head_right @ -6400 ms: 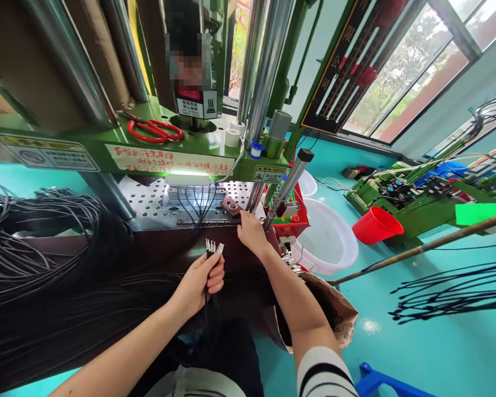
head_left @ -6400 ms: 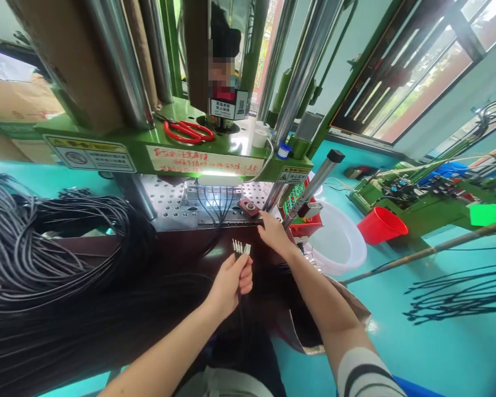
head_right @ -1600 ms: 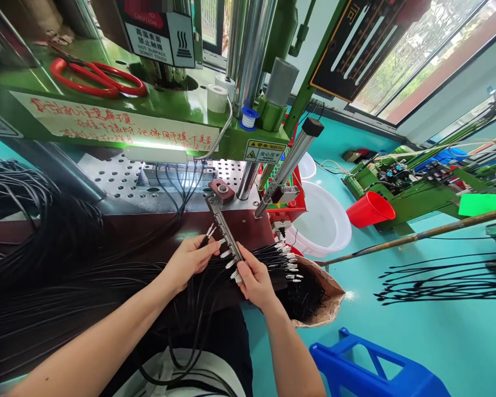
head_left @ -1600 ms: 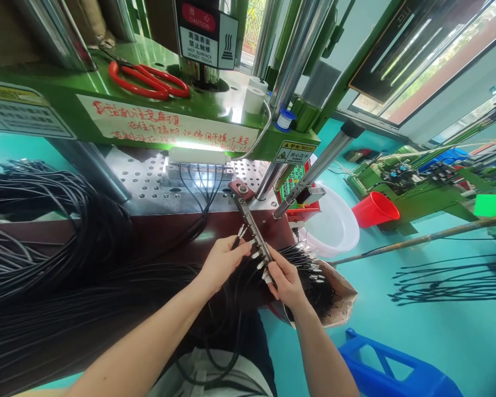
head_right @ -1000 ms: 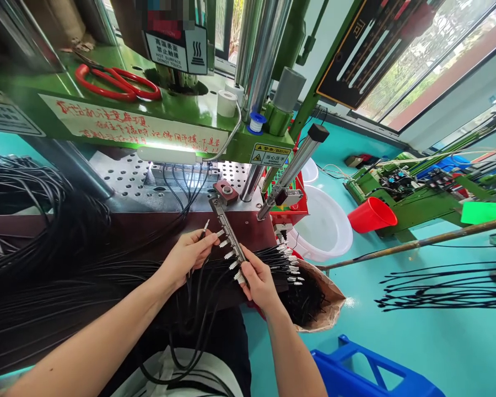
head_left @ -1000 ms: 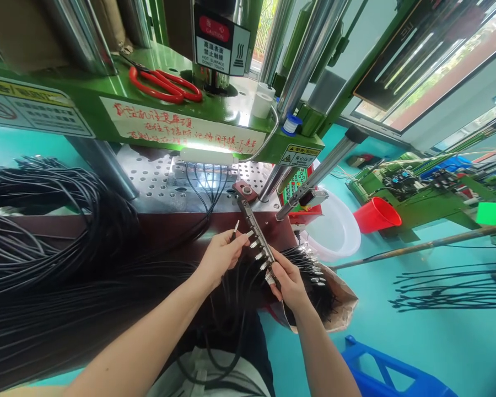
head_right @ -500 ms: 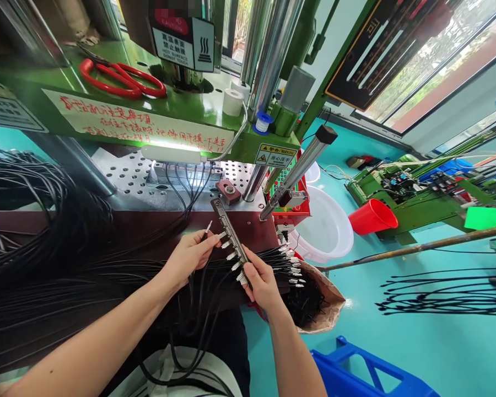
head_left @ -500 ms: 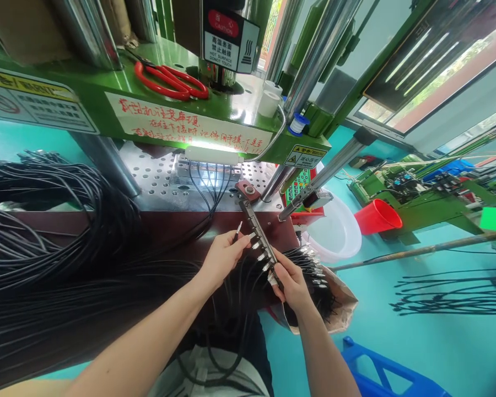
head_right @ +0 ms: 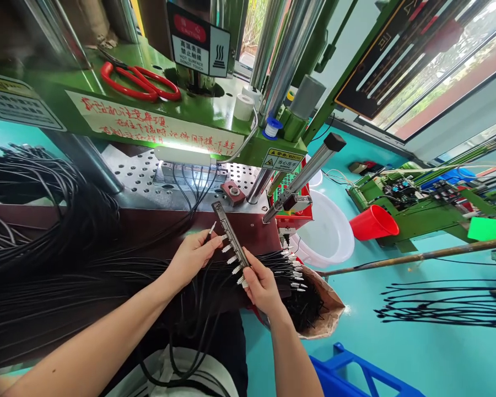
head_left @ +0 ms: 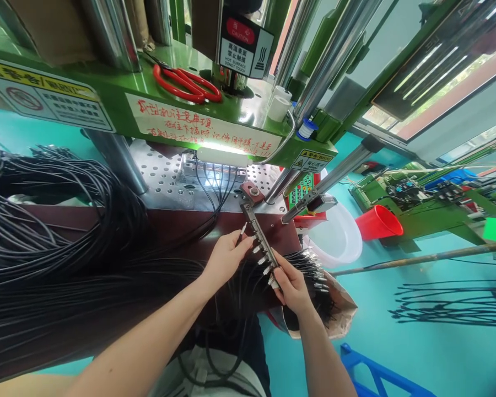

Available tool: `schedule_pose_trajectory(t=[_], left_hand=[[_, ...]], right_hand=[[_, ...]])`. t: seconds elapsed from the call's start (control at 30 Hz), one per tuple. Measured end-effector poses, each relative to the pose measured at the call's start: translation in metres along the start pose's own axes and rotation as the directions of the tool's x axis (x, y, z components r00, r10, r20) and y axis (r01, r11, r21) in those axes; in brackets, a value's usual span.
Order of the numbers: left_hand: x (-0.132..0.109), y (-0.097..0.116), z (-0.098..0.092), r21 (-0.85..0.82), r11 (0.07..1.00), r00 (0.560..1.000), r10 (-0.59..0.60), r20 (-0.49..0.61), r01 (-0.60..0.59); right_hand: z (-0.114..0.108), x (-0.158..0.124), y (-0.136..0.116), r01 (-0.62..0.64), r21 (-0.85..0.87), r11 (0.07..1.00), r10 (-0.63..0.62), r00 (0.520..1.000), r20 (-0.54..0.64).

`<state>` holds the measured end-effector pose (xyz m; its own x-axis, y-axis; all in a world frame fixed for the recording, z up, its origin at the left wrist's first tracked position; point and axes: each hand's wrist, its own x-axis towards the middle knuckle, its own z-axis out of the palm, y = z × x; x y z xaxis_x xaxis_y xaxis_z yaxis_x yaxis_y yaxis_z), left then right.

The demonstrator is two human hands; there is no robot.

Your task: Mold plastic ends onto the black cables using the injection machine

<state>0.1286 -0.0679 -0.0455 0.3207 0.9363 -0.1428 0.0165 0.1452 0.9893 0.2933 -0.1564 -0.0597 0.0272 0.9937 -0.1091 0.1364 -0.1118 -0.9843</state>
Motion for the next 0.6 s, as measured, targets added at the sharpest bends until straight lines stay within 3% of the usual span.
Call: schedule_pose_trajectory(t=[0.1, 0.27, 0.37, 0.5, 0.6], left_hand=[[0.001, 0.002, -0.002, 0.109, 0.993, 0.999, 0.051, 0.012, -0.052], [0.004, 0.008, -0.012, 0.213, 0.976, 0.994, 0.021, 0.11, -0.044], [0.005, 0.013, -0.019, 0.162, 0.987, 0.99, -0.01, 0.14, -0.013], [0.004, 0.018, -0.02, 0.056, 0.996, 0.949, -0.08, 0.306, 0.066], [0.003, 0.018, -0.018, -0.007, 0.996, 0.937, -0.082, 0.338, 0.089]], right_hand=[[0.001, 0.0, -0.002, 0.009, -0.061, 0.998, -0.009, 1.0, 0.0], [-0.003, 0.0, 0.002, -0.01, 0.088, 0.996, 0.009, 1.0, 0.018], [-0.008, 0.0, 0.006, -0.008, 0.139, 0.99, 0.006, 1.0, 0.012], [-0.011, 0.0, 0.007, -0.003, 0.169, 0.986, -0.004, 0.999, 0.044], [-0.013, 0.0, 0.007, -0.01, 0.172, 0.985, -0.002, 0.997, 0.073]])
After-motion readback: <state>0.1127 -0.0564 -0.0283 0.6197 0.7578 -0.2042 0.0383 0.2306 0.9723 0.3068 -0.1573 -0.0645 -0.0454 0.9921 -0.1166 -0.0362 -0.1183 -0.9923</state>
